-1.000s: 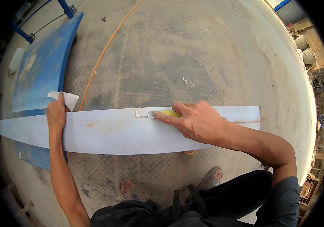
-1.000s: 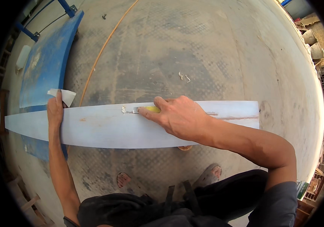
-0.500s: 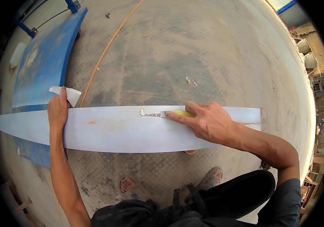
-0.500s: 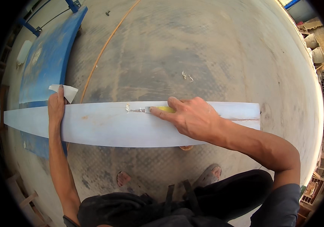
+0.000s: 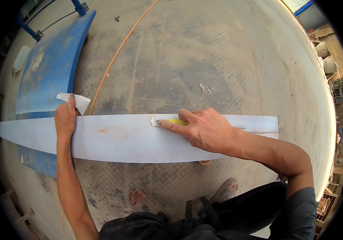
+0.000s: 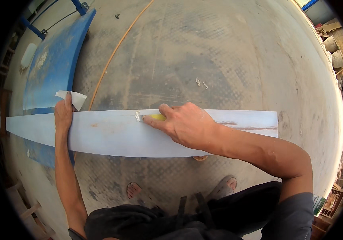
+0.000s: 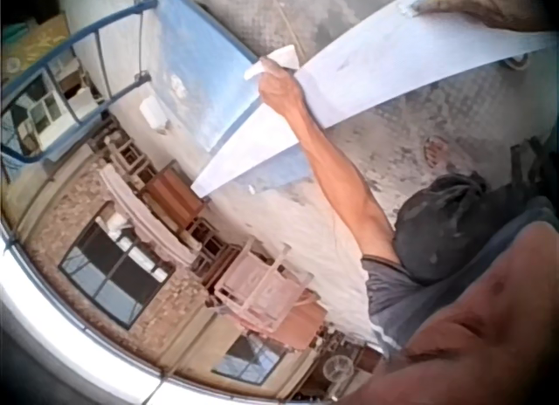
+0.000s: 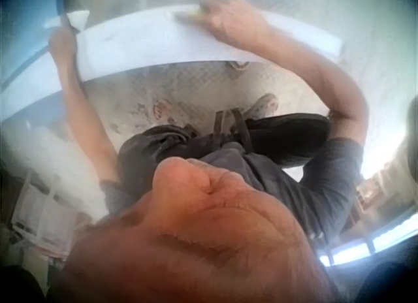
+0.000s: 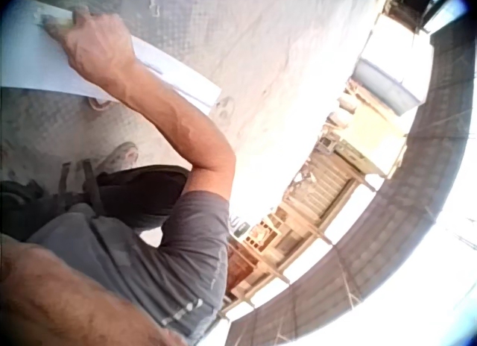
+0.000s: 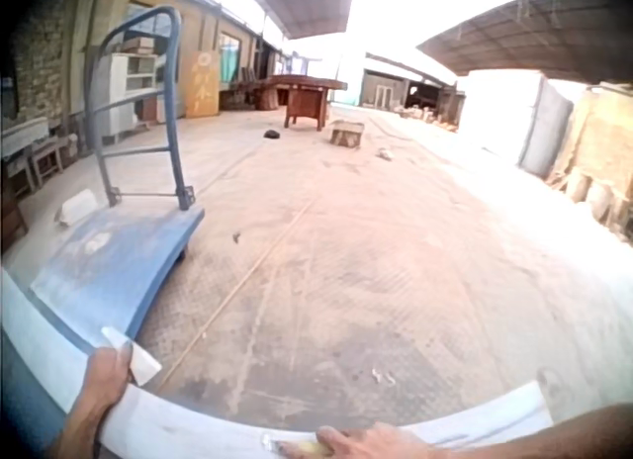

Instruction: The person applies a white adhesive from a bottle onto a long, white rectangular board. They use a yellow scraper to spread the glue evenly along the surface and then wipe the area with a blue cloth. The person repeats this process of applying and spreading the adhesive along the length of the board.

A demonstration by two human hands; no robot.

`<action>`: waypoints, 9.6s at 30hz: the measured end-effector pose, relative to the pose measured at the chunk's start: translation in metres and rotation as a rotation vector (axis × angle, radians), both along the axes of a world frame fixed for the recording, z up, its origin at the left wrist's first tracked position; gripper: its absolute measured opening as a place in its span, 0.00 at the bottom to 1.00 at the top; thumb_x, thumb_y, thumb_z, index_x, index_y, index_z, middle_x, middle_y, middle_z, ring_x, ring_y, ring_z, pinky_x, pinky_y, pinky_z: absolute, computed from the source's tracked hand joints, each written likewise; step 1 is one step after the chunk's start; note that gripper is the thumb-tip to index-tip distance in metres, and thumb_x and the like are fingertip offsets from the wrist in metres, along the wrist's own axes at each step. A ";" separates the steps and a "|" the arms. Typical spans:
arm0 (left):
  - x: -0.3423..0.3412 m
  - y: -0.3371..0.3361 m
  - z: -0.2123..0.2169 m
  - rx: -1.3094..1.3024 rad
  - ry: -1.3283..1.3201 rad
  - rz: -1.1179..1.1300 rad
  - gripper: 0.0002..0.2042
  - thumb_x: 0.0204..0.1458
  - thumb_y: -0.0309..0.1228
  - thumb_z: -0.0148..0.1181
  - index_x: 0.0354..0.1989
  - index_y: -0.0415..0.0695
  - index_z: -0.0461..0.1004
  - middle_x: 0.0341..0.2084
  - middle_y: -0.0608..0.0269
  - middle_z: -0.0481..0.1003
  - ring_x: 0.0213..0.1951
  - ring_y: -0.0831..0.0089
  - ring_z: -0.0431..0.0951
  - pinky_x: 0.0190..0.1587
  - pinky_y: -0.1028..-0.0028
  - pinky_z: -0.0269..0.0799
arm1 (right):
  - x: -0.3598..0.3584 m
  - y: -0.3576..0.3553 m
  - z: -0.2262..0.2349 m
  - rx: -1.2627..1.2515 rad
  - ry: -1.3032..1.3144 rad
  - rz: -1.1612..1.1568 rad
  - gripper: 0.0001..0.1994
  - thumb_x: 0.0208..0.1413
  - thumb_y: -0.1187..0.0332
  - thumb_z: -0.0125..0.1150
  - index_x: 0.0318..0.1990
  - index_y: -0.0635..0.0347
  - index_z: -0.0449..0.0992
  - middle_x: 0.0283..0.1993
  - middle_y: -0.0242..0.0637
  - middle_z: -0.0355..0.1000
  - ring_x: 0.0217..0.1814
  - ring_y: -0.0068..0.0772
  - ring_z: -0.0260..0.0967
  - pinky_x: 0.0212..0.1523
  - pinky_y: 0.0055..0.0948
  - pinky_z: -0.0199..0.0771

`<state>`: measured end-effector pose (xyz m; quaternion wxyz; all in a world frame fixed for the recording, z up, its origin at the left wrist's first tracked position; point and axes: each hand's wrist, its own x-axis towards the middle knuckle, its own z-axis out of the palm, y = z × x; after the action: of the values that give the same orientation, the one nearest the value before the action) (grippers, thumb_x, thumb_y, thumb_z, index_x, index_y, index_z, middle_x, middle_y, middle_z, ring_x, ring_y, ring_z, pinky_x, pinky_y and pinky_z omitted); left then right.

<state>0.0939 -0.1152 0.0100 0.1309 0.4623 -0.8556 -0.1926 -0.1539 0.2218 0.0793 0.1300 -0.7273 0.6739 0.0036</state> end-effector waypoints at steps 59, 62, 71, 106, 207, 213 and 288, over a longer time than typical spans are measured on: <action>0.001 0.005 0.003 0.020 -0.023 0.034 0.38 0.69 0.55 0.37 0.17 0.33 0.73 0.16 0.44 0.73 0.24 0.45 0.74 0.34 0.53 0.68 | -0.008 -0.007 0.005 0.042 -0.028 0.001 0.27 0.61 0.71 0.53 0.69 0.42 0.68 0.44 0.44 0.71 0.33 0.42 0.79 0.28 0.40 0.80; -0.001 0.006 0.005 0.011 -0.024 0.043 0.38 0.69 0.55 0.37 0.17 0.33 0.73 0.16 0.43 0.73 0.24 0.44 0.74 0.34 0.53 0.68 | -0.002 -0.009 0.005 0.046 -0.016 0.003 0.27 0.62 0.71 0.53 0.69 0.42 0.68 0.44 0.43 0.71 0.32 0.42 0.79 0.28 0.39 0.79; 0.003 0.004 0.001 0.009 -0.005 0.030 0.38 0.69 0.55 0.38 0.17 0.32 0.73 0.16 0.42 0.73 0.24 0.42 0.73 0.34 0.51 0.67 | -0.005 -0.009 0.006 0.020 -0.021 0.015 0.26 0.62 0.71 0.53 0.68 0.43 0.70 0.44 0.44 0.72 0.30 0.39 0.78 0.28 0.37 0.80; 0.000 0.005 0.001 -0.018 0.012 0.016 0.38 0.69 0.54 0.38 0.18 0.31 0.73 0.17 0.39 0.72 0.25 0.41 0.74 0.35 0.50 0.67 | 0.003 -0.028 0.007 0.013 0.009 0.013 0.26 0.60 0.73 0.54 0.67 0.41 0.70 0.43 0.43 0.72 0.34 0.40 0.79 0.28 0.38 0.79; 0.002 -0.001 -0.008 -0.048 0.040 -0.007 0.37 0.69 0.54 0.39 0.18 0.31 0.72 0.17 0.40 0.72 0.25 0.42 0.73 0.34 0.52 0.67 | 0.027 -0.067 0.001 -0.049 -0.026 0.043 0.26 0.59 0.73 0.56 0.66 0.42 0.71 0.41 0.42 0.72 0.32 0.42 0.78 0.27 0.40 0.78; 0.003 0.006 0.000 -0.018 0.025 0.020 0.35 0.70 0.51 0.40 0.20 0.32 0.75 0.23 0.34 0.75 0.30 0.34 0.76 0.36 0.47 0.68 | 0.025 -0.057 0.000 -0.028 -0.025 0.018 0.26 0.58 0.73 0.56 0.66 0.43 0.72 0.39 0.41 0.72 0.31 0.42 0.78 0.28 0.39 0.79; 0.003 0.006 0.001 0.047 0.069 0.021 0.38 0.68 0.57 0.40 0.17 0.32 0.70 0.14 0.47 0.69 0.21 0.52 0.69 0.31 0.56 0.64 | 0.018 -0.009 0.001 -0.021 -0.018 0.033 0.29 0.58 0.73 0.57 0.69 0.46 0.66 0.45 0.43 0.71 0.35 0.40 0.80 0.24 0.35 0.77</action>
<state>0.0971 -0.1090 0.0110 0.1515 0.4672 -0.8409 -0.2273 -0.1360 0.2125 0.0799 0.1283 -0.7397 0.6605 -0.0076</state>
